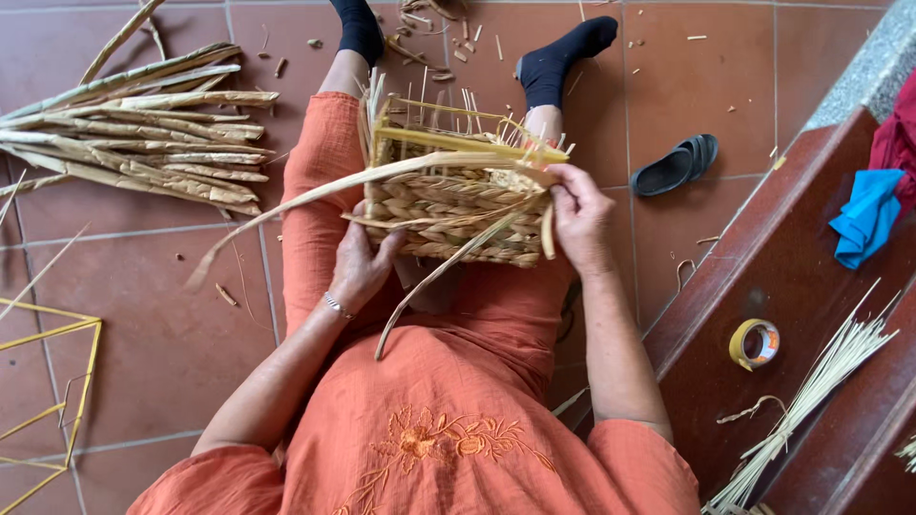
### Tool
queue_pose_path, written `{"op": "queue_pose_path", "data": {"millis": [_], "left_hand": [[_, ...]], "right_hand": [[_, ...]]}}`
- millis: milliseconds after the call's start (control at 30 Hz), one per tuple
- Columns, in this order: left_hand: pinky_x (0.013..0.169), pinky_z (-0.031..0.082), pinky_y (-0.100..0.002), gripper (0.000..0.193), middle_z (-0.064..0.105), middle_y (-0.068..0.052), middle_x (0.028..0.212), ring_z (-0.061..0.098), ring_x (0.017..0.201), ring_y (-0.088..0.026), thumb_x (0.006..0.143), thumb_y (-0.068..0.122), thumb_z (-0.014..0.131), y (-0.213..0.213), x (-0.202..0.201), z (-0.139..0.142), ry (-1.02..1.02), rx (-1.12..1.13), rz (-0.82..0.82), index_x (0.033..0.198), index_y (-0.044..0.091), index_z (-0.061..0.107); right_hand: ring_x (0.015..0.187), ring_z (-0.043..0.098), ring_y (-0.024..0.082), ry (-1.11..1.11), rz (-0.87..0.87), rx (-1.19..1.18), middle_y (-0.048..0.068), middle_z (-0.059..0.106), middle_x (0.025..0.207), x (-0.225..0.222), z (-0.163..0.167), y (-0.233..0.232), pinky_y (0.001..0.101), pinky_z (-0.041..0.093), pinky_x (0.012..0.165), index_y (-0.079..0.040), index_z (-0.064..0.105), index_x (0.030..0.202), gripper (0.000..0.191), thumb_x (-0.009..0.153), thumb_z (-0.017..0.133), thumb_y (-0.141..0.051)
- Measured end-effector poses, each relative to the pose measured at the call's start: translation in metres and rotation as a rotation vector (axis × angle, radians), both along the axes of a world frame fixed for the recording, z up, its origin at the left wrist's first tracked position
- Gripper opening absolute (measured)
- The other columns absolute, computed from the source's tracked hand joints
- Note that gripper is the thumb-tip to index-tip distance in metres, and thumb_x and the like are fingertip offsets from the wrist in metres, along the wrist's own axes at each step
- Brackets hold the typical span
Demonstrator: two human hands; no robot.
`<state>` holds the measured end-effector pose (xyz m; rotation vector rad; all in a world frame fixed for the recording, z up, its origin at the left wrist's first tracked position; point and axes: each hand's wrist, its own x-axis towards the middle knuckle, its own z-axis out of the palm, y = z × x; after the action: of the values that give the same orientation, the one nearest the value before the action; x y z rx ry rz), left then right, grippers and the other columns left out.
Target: The person sits on the floor weaving a water hyacinth basket around a bamboo frame, threading and tucking long woven strands through the basket sides and pulling them tight by hand. They occasionally use scissors to trim excess strand ends while continuing to weave.
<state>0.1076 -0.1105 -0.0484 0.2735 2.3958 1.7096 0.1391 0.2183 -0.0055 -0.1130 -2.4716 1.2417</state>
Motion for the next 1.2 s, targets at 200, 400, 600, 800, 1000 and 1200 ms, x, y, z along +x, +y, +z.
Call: {"op": "queue_pose_path", "data": {"millis": [200,400,600,800,1000,1200], "left_hand": [[0.085,0.054,-0.043,0.04,0.071,-0.02,0.11,0.07,0.101,-0.037,0.098,0.03,0.073,-0.013,-0.006,0.014,0.054,-0.493,-0.141,0.124,0.002,0.058],[0.078,0.055,-0.044,0.011,0.071,-0.013,0.095,0.069,0.089,-0.031,0.097,0.005,0.072,-0.009,-0.008,0.092,0.606,-0.379,-0.093,0.108,0.003,0.072],[0.088,0.057,-0.04,0.02,0.069,-0.015,0.109,0.068,0.101,-0.033,0.095,0.003,0.07,0.061,-0.003,0.096,0.638,-0.006,-0.397,0.114,0.002,0.069],[0.062,0.056,-0.047,0.03,0.068,-0.015,0.083,0.069,0.069,-0.035,0.099,0.015,0.069,0.136,-0.035,0.031,0.47,-0.187,-0.464,0.126,0.004,0.065],[0.041,0.049,-0.041,0.023,0.062,-0.011,0.076,0.061,0.048,-0.025,0.095,0.03,0.07,0.186,-0.045,0.006,0.781,-0.556,-0.366,0.103,0.009,0.061],[0.048,0.048,-0.035,0.026,0.06,-0.005,0.067,0.064,0.058,-0.019,0.096,0.031,0.071,0.176,-0.023,0.012,0.606,-0.135,-0.237,0.111,0.01,0.062]], "right_hand": [[0.097,0.075,0.032,0.041,0.018,0.224,0.019,0.074,0.109,-0.002,0.017,-0.005,0.0399,0.06,0.08,-0.004,0.068,0.122,0.024,0.099,0.067,0.003],[0.088,0.069,0.035,0.071,0.002,0.56,0.018,0.067,0.096,-0.003,0.041,-0.007,0.0443,0.057,0.076,-0.005,0.071,0.111,0.027,0.085,0.076,0.001],[0.093,0.07,0.032,0.146,0.134,0.303,0.015,0.068,0.101,-0.007,0.043,-0.001,0.041,0.058,0.081,-0.002,0.067,0.111,0.017,0.095,0.069,0.004],[0.089,0.071,0.029,0.007,0.189,0.091,0.016,0.069,0.099,-0.008,0.036,0.015,0.0371,0.056,0.077,0.0,0.063,0.112,0.008,0.105,0.065,0.0],[0.09,0.073,0.025,-0.035,0.216,0.035,0.015,0.07,0.098,0.001,0.037,0.023,0.036,0.058,0.078,-0.001,0.061,0.113,0.009,0.104,0.061,0.002],[0.089,0.074,0.023,-0.03,0.196,0.007,0.013,0.071,0.097,0.009,0.031,0.02,0.0335,0.058,0.077,-0.001,0.06,0.113,0.012,0.103,0.059,0.005]]}}
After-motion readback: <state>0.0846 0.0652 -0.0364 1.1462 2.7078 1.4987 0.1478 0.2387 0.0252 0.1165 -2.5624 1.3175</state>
